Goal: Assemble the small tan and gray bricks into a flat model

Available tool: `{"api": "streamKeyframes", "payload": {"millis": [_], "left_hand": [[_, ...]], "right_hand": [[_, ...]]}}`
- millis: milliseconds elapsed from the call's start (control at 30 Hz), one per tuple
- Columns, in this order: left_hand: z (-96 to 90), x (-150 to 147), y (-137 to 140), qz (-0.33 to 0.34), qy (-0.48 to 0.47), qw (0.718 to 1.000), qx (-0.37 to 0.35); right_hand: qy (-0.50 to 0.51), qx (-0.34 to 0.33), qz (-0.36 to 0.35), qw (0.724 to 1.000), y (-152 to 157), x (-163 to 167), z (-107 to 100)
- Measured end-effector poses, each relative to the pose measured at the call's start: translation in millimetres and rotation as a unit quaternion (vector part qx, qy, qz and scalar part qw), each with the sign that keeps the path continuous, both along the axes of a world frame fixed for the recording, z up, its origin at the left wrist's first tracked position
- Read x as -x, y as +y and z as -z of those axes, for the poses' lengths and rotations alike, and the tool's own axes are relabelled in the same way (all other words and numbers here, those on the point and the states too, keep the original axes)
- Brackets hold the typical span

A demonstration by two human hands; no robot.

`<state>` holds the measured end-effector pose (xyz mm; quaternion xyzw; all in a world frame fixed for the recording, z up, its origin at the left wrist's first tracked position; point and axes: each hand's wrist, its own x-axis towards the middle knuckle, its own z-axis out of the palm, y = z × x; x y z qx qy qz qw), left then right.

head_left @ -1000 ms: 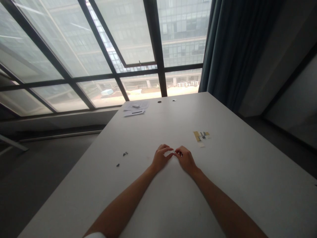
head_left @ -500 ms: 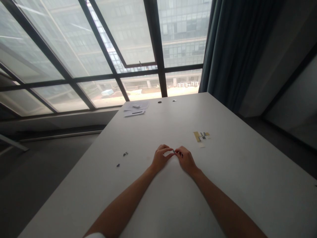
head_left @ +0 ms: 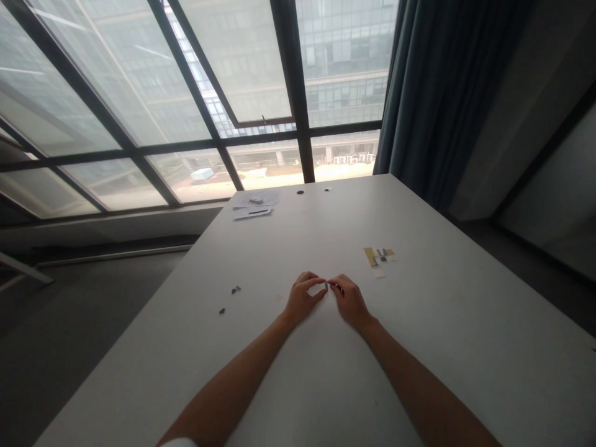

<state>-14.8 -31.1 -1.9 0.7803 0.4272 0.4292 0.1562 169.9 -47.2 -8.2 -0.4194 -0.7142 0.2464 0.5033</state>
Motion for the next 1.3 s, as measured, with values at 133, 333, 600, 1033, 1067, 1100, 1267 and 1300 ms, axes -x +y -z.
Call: {"api": "streamKeyframes", "payload": {"millis": [133, 333, 600, 1033, 1067, 1100, 1267, 1300], "left_hand": [[1.2, 0.5, 1.0, 0.005, 0.001, 1.0, -0.001], [0.5, 0.7, 1.2, 0.015, 0.01, 1.0, -0.024], [1.9, 0.3, 1.4, 0.006, 0.014, 1.0, -0.017], [-3.9, -0.8, 0.4, 0.03, 0.007, 0.999, -0.018], [-3.9, -0.8, 0.4, 0.033, 0.005, 0.999, -0.016], [-3.8, -0.8, 0.5, 0.034, 0.004, 0.999, -0.016], [-2.4, -0.1, 1.7, 0.034, 0.002, 0.999, -0.015], [-2.1, 0.1, 1.9, 0.035, 0.002, 0.999, -0.014]], "right_hand": [[-0.007, 0.005, 0.004, 1.0, 0.1, 0.2, -0.1], [-0.009, 0.015, 0.011, 1.0, 0.5, 0.6, 1.1], [-0.015, 0.018, 0.021, 1.0, 1.2, -0.4, 1.4], [-0.032, 0.028, 0.067, 0.997, -0.3, -1.1, -0.4], [-0.032, 0.029, 0.068, 0.997, -0.4, -1.1, -0.5], [-0.032, 0.029, 0.07, 0.997, -0.6, -1.2, -0.6], [-0.032, 0.027, 0.077, 0.996, -0.2, -1.6, -0.7], [-0.032, 0.026, 0.076, 0.996, -0.1, -1.7, -0.8]]}}
